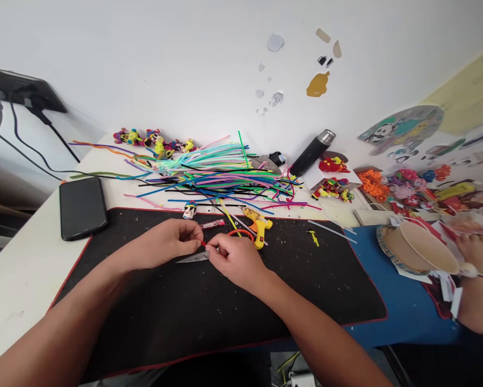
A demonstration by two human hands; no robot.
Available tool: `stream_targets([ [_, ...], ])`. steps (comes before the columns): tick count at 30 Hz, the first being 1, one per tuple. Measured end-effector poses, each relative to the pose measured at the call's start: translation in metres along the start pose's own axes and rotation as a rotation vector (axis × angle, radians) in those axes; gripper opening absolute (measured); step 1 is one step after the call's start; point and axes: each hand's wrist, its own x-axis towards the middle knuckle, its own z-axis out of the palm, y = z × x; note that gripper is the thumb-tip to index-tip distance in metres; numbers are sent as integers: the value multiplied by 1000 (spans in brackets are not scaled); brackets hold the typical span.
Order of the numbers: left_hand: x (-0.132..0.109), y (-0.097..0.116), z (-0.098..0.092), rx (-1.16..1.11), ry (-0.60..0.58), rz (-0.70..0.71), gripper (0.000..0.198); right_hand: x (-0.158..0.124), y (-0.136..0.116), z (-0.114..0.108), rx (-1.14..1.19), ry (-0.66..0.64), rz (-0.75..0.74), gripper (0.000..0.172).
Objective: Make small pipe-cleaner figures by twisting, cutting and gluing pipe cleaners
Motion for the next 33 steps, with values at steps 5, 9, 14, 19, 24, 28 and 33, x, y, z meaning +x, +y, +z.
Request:
stream_targets([
  [5,-3,5,-5,40,-35,-29,22,-1,-4,0,8,-26,-23,13],
  [9,-1,3,-2,10,-18,-21,25,-2,-1,-2,-2,-27,-19,15],
  [14,6,-2,9,-120,32,-24,37,-3,4,-4,74,21,33,19],
  [19,8,-3,14,-214,24,-1,35,-5,5,0,98,65,53,19],
  [24,9,-7,17,-232,27,-9,29,-6,4,2,103,68,61,18],
  [28,9,-5,19,-209,62,-17,26,-6,4,2,115,62,60,18],
  [33,7,3,18,-190,130,19,22,-4,5,3,224,46,102,18],
])
